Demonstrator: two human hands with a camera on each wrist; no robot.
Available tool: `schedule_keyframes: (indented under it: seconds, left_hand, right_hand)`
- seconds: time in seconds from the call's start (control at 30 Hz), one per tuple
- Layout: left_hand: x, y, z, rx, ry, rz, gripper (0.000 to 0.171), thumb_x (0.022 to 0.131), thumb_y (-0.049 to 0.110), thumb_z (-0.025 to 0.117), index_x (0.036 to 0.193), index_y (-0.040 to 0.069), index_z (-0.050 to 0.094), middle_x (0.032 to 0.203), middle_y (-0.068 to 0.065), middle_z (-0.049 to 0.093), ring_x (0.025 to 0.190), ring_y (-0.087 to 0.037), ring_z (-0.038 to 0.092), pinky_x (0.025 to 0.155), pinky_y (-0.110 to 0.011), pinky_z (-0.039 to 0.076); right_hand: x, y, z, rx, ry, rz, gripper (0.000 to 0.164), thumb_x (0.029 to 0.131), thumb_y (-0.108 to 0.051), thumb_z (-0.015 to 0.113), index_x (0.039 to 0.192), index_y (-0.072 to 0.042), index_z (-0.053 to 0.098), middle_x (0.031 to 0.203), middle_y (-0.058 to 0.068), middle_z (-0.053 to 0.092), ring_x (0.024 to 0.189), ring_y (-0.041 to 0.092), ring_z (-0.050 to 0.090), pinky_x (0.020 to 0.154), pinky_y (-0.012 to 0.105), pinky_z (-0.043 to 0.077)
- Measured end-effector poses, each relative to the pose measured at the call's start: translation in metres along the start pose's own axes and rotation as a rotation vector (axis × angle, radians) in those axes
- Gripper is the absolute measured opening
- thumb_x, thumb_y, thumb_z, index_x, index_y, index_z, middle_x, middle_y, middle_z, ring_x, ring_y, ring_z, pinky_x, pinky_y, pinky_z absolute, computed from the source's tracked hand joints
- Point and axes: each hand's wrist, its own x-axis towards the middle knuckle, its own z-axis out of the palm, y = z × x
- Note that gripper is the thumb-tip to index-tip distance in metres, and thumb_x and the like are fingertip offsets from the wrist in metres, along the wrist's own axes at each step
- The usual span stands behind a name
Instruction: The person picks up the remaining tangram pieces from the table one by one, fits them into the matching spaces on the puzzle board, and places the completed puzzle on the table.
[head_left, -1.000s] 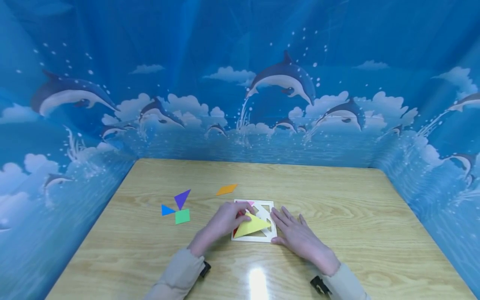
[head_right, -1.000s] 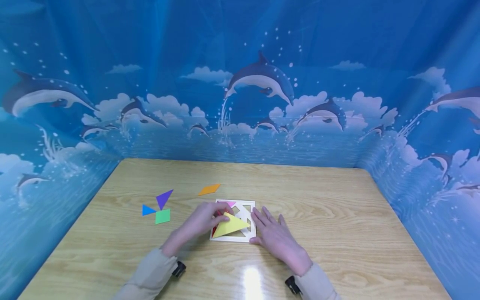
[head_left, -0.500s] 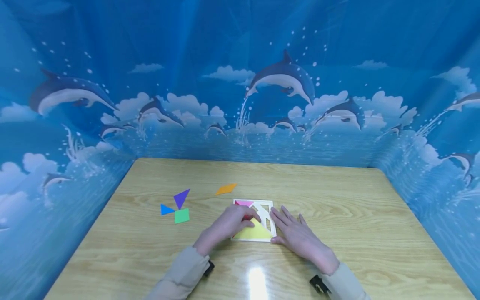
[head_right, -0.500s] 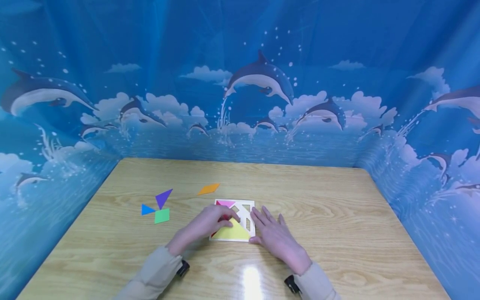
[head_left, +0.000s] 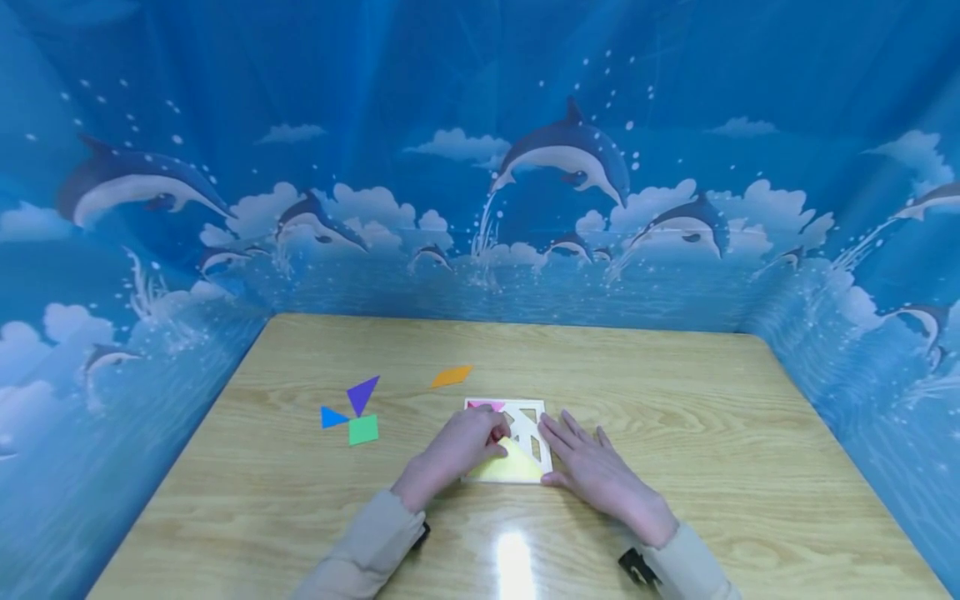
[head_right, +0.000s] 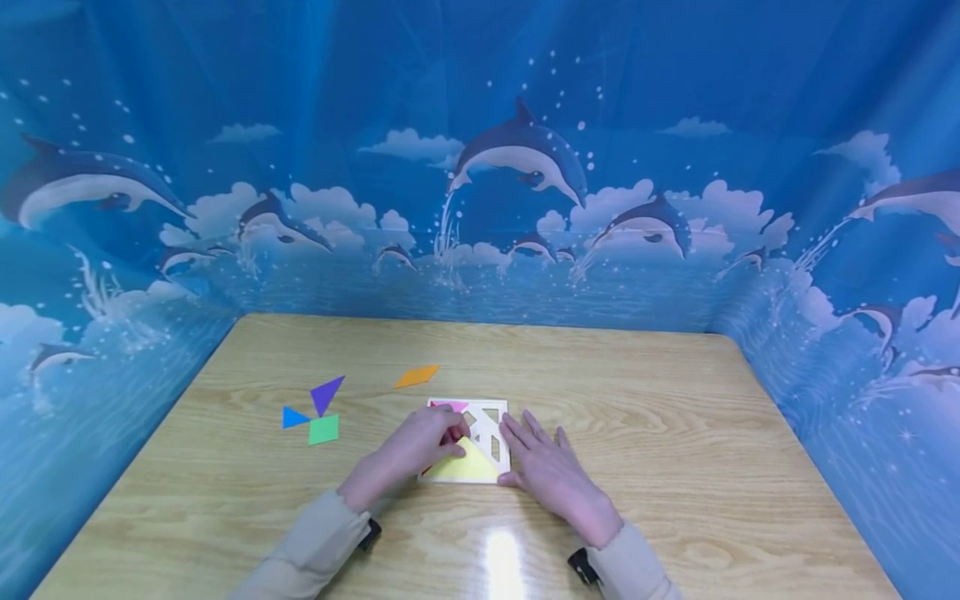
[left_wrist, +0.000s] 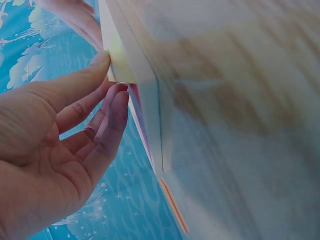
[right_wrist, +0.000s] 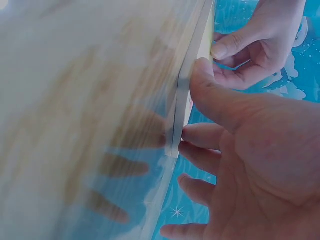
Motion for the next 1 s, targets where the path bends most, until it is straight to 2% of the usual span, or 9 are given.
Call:
schedule_keyframes:
  seconds: [0.2, 0.7, 0.83, 1.0]
  left_hand:
    - [-0.0044, 0.0008, 0.0001, 0.024, -0.013, 0.004, 0.029, 0.081, 0.021, 0.085, 0.104, 0.009, 0.076, 0.083, 0.004, 0.061, 0.070, -0.003, 0.049, 0.066, -0.017, 0.045]
    - [-0.0098, 0.0021, -0.0018, 0.035, -0.022, -0.003, 0.028, 0.080, 0.022, 0.086, 0.104, 0.011, 0.076, 0.085, 0.004, 0.063, 0.071, -0.004, 0.051, 0.066, -0.017, 0.046]
    - [-0.0102, 0.0022, -0.0007, 0.039, 0.024, 0.008, 0.017, 0.086, 0.020, 0.081, 0.100, 0.012, 0.077, 0.085, 0.004, 0.065, 0.071, -0.003, 0.053, 0.066, -0.017, 0.048]
    - [-0.0101, 0.0012, -0.0009, 0.045, 0.117, 0.006, 0.007, 0.093, 0.020, 0.074, 0.097, 0.014, 0.077, 0.086, 0.005, 0.070, 0.071, -0.003, 0.057, 0.067, -0.018, 0.050]
  right_hand:
    - [-0.0016, -0.0020, -0.0008, -0.015, 0.002, -0.010, 0.076, 0.096, -0.041, 0.064, 0.156, -0.004, 0.034, 0.164, 0.012, 0.028, 0.151, 0.041, 0.021, 0.111, 0.076, 0.019]
    - [-0.0048, -0.0075, 0.0001, -0.030, 0.016, -0.006, 0.075, 0.096, -0.040, 0.066, 0.155, -0.003, 0.037, 0.163, 0.013, 0.031, 0.150, 0.040, 0.025, 0.110, 0.076, 0.022]
    - [-0.0039, -0.0074, 0.0023, -0.030, 0.023, -0.006, 0.075, 0.095, -0.040, 0.066, 0.154, -0.003, 0.037, 0.163, 0.014, 0.031, 0.150, 0.040, 0.026, 0.110, 0.076, 0.023]
    - [-0.0038, -0.0079, 0.0033, -0.027, 0.029, -0.008, 0.075, 0.095, -0.039, 0.066, 0.154, -0.002, 0.038, 0.162, 0.014, 0.032, 0.150, 0.041, 0.026, 0.109, 0.076, 0.023]
